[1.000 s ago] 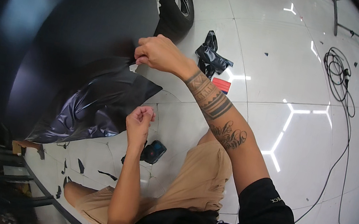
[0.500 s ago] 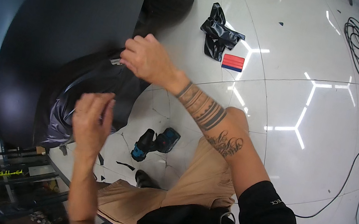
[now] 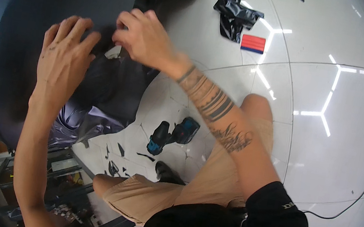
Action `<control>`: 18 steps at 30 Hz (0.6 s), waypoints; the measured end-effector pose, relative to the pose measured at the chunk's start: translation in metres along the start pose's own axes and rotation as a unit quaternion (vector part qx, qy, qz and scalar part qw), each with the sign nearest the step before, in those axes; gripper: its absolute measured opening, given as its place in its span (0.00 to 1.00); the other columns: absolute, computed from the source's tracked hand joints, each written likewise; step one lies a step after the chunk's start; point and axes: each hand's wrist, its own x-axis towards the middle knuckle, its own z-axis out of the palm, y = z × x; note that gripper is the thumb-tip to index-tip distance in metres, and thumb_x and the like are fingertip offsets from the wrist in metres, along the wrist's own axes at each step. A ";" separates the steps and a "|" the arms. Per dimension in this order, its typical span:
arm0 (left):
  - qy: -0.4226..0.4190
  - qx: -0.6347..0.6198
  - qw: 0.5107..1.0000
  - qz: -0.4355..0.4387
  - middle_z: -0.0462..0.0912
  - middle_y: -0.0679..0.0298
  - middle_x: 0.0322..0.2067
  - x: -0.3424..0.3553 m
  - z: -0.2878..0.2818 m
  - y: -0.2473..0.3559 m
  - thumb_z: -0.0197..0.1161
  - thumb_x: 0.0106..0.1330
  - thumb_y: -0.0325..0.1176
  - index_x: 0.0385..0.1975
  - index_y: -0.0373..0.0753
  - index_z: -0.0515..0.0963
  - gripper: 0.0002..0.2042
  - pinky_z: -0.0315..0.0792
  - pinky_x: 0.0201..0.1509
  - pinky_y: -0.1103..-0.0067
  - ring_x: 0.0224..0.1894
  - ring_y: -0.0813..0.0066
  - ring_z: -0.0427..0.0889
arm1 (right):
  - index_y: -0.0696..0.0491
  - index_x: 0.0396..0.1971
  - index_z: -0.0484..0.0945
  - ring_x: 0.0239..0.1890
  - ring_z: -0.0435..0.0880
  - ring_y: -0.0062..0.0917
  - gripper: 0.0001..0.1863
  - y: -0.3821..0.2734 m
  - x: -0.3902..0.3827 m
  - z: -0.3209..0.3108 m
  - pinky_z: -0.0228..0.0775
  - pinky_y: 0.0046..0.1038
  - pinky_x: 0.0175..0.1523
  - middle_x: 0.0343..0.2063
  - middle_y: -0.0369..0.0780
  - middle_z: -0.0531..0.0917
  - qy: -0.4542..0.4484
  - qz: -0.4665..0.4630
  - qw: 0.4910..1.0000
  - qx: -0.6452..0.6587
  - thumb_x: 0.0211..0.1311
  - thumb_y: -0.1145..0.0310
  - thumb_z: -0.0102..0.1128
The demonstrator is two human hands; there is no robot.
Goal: The person kneels on the floor and applies a black vinyl wrap to a car bumper. They use a squeegee to smooth the film and a knife to trim the edges, then peel away the excess material.
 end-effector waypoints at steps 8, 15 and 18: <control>-0.007 0.093 0.996 0.012 0.69 0.65 0.56 0.016 0.017 -0.001 0.69 0.52 0.33 0.51 0.43 0.70 0.25 0.59 0.66 0.65 0.63 0.63 0.65 | 0.50 0.28 0.83 0.35 0.82 0.33 0.08 0.010 0.056 -0.024 0.71 0.37 0.39 0.27 0.38 0.83 -0.253 0.034 0.966 0.033 0.51 0.63 0.64; -0.030 0.104 0.994 0.022 0.68 0.64 0.57 0.027 0.015 -0.001 0.69 0.52 0.34 0.52 0.42 0.69 0.26 0.57 0.67 0.64 0.63 0.62 0.64 | 0.47 0.35 0.83 0.40 0.83 0.35 0.12 0.017 0.069 -0.023 0.73 0.38 0.43 0.32 0.39 0.84 -0.308 0.066 0.948 0.052 0.50 0.61 0.67; -0.034 0.106 0.993 0.027 0.69 0.64 0.57 0.026 0.013 -0.003 0.69 0.51 0.34 0.51 0.42 0.69 0.26 0.57 0.68 0.65 0.63 0.62 0.64 | 0.46 0.37 0.84 0.42 0.83 0.36 0.14 0.019 0.063 -0.026 0.74 0.39 0.45 0.35 0.40 0.85 -0.306 0.074 0.946 0.076 0.49 0.59 0.67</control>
